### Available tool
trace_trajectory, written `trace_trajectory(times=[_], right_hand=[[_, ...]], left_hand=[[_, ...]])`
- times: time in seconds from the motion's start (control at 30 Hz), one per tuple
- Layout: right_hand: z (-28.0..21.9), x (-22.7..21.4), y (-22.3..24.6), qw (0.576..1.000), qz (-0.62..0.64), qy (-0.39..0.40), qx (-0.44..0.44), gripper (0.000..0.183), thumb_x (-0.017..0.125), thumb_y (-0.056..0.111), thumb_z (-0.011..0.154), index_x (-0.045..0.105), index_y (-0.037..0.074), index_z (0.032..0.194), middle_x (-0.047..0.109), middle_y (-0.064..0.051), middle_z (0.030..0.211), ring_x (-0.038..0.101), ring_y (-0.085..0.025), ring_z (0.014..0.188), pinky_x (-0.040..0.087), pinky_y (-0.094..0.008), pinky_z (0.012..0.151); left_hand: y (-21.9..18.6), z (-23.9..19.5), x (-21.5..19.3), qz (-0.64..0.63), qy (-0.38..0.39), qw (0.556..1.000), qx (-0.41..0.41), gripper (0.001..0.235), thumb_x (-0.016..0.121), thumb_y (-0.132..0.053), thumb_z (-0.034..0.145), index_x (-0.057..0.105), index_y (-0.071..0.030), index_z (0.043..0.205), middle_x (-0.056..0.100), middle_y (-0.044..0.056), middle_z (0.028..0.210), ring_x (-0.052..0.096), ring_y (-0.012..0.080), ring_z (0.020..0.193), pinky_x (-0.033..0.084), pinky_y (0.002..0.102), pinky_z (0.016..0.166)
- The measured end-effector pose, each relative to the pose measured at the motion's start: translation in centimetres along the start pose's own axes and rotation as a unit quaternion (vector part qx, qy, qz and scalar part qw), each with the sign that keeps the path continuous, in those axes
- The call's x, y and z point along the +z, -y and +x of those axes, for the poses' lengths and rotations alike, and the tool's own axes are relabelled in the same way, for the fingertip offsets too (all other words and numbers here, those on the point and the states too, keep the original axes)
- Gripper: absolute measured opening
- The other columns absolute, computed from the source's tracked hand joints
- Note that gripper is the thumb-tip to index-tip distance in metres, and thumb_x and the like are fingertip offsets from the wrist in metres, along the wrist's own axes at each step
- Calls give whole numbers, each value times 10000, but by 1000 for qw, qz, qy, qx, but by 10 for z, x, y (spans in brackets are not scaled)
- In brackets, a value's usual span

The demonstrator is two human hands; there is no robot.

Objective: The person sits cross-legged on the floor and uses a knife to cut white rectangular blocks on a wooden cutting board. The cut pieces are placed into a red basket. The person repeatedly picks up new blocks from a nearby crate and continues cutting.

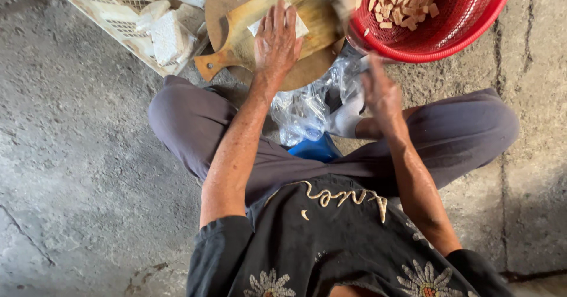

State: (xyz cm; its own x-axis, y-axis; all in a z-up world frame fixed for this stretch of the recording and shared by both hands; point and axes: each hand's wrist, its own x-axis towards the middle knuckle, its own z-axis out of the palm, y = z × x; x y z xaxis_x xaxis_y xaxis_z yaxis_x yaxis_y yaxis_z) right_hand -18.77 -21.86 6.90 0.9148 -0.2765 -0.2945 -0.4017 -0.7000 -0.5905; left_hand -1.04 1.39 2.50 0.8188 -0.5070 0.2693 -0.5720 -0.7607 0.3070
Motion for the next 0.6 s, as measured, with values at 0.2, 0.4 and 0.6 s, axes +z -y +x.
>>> trace_trajectory(times=[0.2,0.4,0.6], right_hand=[[-7,-2,-12,992,-61,-67,-83,545,554,238,1125,354,164,1627,717,-192,1198,722,-273,664,615,-383,551],[-21,9,6,985,-53,-65,-148,530,640,211,1071,456,77,1550,734,-248,1025,752,-381,797,591,-486,668],[-24,-3,22,983,-60,-81,-154,526,653,200,1058,474,81,1538,728,-255,1097,733,-426,903,576,-508,744]], left_hand=[[-2,-18,0,54,0,998,-24,885,806,-271,805,370,-84,1551,432,175,1502,454,382,1350,399,623,1085],[14,-12,37,43,46,997,-34,860,773,-193,849,347,-49,1581,418,213,1530,466,399,1310,431,618,1002],[8,12,52,28,22,999,11,810,808,-218,779,440,-92,1489,438,174,1518,493,364,1298,453,600,975]])
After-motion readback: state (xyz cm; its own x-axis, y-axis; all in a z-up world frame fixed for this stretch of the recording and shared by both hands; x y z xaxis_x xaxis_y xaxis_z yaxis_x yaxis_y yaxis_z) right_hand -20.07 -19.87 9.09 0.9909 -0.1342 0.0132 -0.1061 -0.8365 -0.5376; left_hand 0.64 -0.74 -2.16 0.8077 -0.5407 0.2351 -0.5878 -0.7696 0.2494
